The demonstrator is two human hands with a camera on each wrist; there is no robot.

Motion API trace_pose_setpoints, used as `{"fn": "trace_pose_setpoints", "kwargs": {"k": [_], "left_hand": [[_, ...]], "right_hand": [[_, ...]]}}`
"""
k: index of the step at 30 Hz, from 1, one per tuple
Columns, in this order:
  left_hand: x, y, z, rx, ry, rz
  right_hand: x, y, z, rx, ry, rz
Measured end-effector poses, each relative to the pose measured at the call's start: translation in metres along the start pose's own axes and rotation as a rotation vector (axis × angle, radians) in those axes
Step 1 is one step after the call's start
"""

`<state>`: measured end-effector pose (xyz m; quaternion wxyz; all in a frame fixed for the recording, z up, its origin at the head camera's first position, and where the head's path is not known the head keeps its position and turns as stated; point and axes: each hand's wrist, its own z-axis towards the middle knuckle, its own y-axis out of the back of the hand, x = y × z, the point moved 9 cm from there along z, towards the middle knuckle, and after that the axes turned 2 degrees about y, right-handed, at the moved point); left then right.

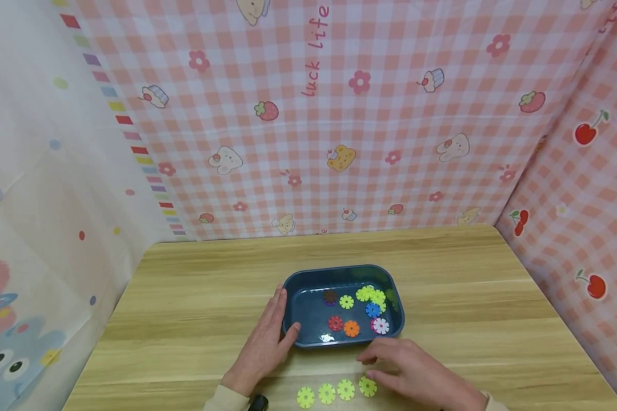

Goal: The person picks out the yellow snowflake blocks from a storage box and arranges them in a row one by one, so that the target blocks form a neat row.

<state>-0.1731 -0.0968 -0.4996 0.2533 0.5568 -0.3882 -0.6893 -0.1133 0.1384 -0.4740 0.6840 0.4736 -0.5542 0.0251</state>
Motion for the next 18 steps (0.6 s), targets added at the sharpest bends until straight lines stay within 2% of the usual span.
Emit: {"fn": "trace_pose_setpoints", "kwargs": {"k": [8,12,15,18], "left_hand": [[-0.001,0.001,-0.001,-0.012,-0.004,-0.004],[-0.001,0.002,-0.001,-0.010,0.001,-0.008],[-0.001,0.002,-0.001,-0.008,-0.002,-0.009],[-0.001,0.002,-0.001,-0.009,-0.007,-0.010]], "right_hand": [[0.014,0.027,0.006,-0.218,0.151,-0.129],[0.015,0.038,0.011,-0.298,0.215,-0.133],[0.014,0.045,0.016,-0.339,0.231,-0.138],[0.010,0.049,0.021,-0.353,0.212,-0.146]]}}
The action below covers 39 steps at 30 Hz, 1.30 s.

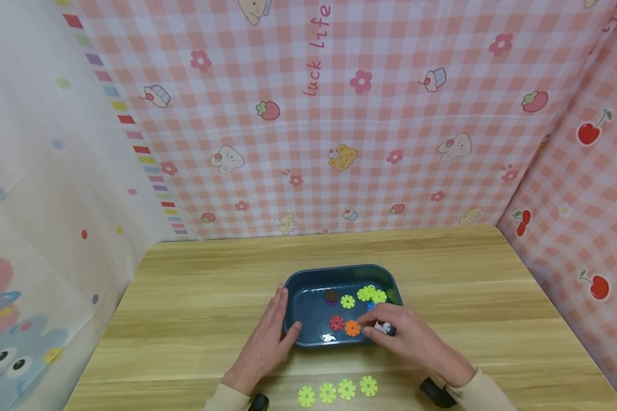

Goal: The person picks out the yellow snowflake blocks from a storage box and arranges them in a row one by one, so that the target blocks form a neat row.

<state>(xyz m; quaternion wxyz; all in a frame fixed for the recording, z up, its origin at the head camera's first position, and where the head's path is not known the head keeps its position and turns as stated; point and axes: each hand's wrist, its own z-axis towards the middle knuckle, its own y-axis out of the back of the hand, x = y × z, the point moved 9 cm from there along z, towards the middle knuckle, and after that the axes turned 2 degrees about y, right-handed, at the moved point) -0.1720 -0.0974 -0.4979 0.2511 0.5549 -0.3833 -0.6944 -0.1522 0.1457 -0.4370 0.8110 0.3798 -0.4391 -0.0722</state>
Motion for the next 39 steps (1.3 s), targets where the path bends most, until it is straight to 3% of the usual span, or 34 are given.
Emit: {"fn": "trace_pose_setpoints", "kwargs": {"k": [12,27,39], "left_hand": [[0.000,0.000,-0.001,-0.003,-0.005,0.003],[0.002,-0.002,0.000,0.008,0.006,0.005],[0.002,-0.002,0.000,0.014,0.013,0.001]], "right_hand": [[-0.021,-0.009,0.019,0.018,-0.116,-0.020],[-0.035,-0.015,0.033,0.043,-0.154,-0.036],[-0.039,-0.019,0.041,0.059,-0.125,-0.068]]}}
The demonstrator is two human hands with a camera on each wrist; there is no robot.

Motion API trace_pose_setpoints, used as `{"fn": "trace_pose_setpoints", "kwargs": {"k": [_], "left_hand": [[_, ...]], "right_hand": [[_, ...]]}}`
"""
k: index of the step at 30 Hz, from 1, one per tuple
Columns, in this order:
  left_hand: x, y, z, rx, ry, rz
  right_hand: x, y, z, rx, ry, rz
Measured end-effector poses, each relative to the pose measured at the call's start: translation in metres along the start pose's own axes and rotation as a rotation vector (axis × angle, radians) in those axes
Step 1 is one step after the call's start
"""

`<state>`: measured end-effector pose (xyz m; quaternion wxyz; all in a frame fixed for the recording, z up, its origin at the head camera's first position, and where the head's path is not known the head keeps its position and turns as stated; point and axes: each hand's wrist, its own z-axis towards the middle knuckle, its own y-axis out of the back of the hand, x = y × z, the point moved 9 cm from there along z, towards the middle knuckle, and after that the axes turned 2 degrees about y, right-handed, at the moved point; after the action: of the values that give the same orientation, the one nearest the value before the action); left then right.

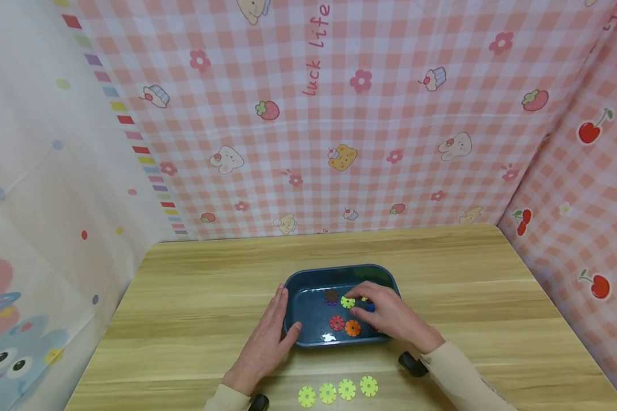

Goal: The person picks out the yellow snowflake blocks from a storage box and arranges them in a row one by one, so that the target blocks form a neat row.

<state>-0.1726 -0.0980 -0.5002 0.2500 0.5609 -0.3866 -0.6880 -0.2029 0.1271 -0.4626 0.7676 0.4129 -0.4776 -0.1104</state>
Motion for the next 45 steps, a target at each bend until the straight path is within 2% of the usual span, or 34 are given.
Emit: {"fn": "trace_pose_setpoints", "kwargs": {"k": [25,38,45], "left_hand": [[0.000,0.001,0.000,0.003,0.002,0.003],[0.000,0.001,0.001,0.000,-0.002,0.009],[0.000,0.000,0.000,0.003,0.010,0.015]], "right_hand": [[-0.015,-0.017,0.021,0.130,-0.113,-0.034],[-0.022,-0.026,0.026,0.185,-0.138,-0.089],[-0.024,-0.029,0.029,0.194,-0.109,-0.126]]}}
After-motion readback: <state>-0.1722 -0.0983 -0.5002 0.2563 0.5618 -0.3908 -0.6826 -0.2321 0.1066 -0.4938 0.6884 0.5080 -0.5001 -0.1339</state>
